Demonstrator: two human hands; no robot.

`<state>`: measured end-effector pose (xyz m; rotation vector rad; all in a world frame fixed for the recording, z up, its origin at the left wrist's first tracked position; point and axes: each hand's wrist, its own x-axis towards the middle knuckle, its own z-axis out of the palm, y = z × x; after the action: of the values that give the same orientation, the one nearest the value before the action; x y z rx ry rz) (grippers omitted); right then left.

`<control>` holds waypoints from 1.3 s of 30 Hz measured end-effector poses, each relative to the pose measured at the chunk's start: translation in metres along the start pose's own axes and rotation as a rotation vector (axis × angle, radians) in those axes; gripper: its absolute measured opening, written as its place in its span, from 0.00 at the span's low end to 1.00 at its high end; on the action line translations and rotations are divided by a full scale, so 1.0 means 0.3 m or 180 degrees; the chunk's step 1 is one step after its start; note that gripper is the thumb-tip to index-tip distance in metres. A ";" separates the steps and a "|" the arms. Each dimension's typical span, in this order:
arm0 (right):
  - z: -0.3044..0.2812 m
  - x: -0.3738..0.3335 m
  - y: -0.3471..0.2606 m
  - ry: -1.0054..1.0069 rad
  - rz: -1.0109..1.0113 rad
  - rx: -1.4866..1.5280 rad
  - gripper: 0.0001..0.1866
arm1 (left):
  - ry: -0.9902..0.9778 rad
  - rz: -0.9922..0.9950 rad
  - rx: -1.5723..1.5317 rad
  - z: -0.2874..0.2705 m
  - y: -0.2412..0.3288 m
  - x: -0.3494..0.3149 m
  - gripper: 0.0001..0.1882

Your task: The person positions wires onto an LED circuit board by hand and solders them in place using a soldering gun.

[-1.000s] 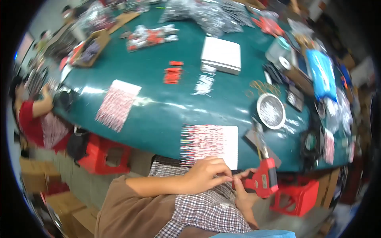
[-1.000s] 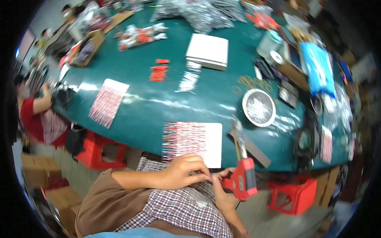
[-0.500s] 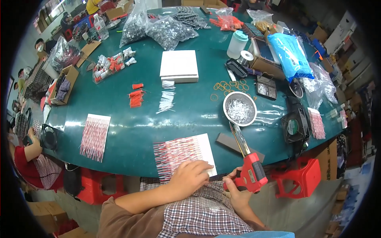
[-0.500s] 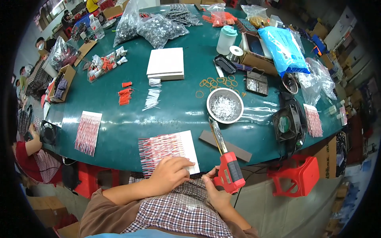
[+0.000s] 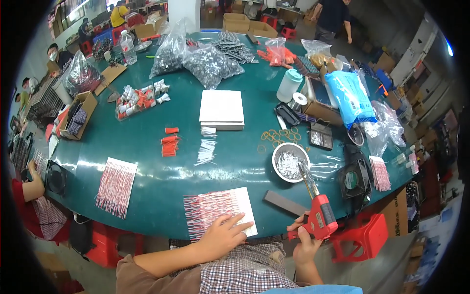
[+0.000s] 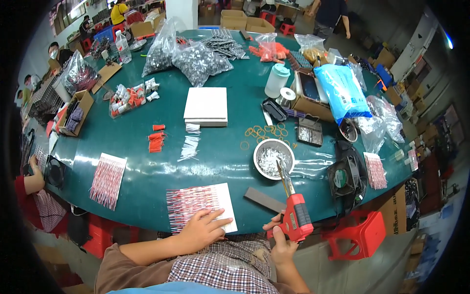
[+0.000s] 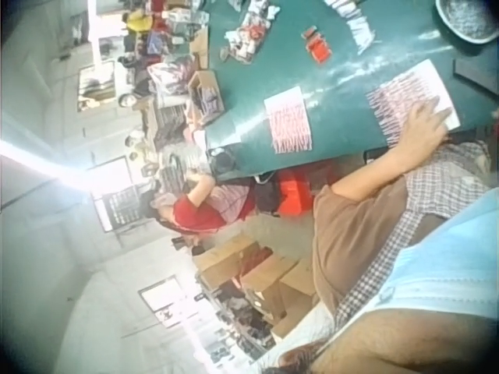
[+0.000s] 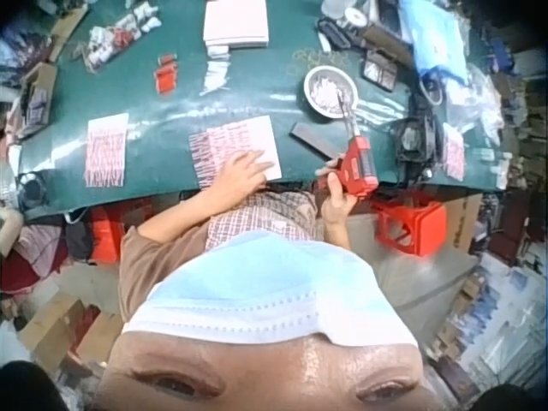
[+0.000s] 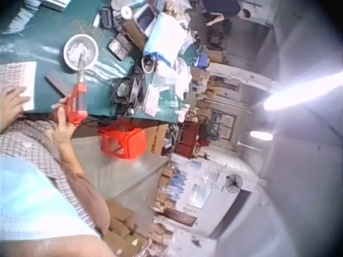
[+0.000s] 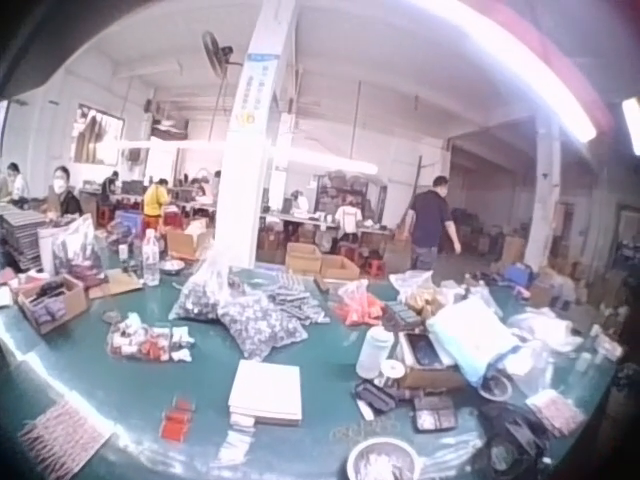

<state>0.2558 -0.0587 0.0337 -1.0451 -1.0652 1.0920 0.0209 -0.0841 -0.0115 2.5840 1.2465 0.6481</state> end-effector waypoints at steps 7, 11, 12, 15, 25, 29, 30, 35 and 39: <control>0.019 0.135 -0.101 -0.0117 -0.0177 -0.0345 0.24 | 0.0171 0.0015 -0.0080 -0.005 0.006 -0.003 0.07; 0.077 0.222 -0.156 -0.0243 -0.0193 -0.0348 0.23 | 0.0275 -0.0024 -0.0046 0.008 -0.005 -0.019 0.09; 0.094 0.235 -0.173 -0.0284 -0.0203 -0.0360 0.23 | 0.0287 -0.0033 -0.0056 0.011 -0.007 -0.021 0.09; 0.096 0.263 -0.197 -0.0258 -0.0289 -0.0395 0.23 | 0.0294 0.0020 -0.0078 0.017 -0.003 0.001 0.09; 0.060 0.264 -0.198 -0.0196 -0.0001 -0.0333 0.23 | 0.0194 0.0010 -0.0041 0.003 -0.004 0.018 0.09; 0.022 0.259 -0.178 -0.0007 0.0177 -0.0175 0.23 | 0.0161 0.0044 -0.0037 0.005 -0.002 0.030 0.09; 0.013 0.257 -0.176 0.0023 0.0156 -0.0154 0.23 | 0.0152 0.0017 -0.0060 0.002 -0.001 0.033 0.09; -0.019 0.226 -0.165 0.0108 0.0267 0.0075 0.22 | 0.0082 0.0000 -0.0044 -0.004 0.011 0.025 0.09; -0.039 0.204 -0.155 0.0171 0.0292 0.0176 0.23 | 0.0068 -0.0043 -0.0055 -0.006 0.026 0.012 0.09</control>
<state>0.2824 -0.0068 0.0852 -1.0821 -0.9470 1.1544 0.0274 -0.0863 -0.0060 2.5590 1.2579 0.6828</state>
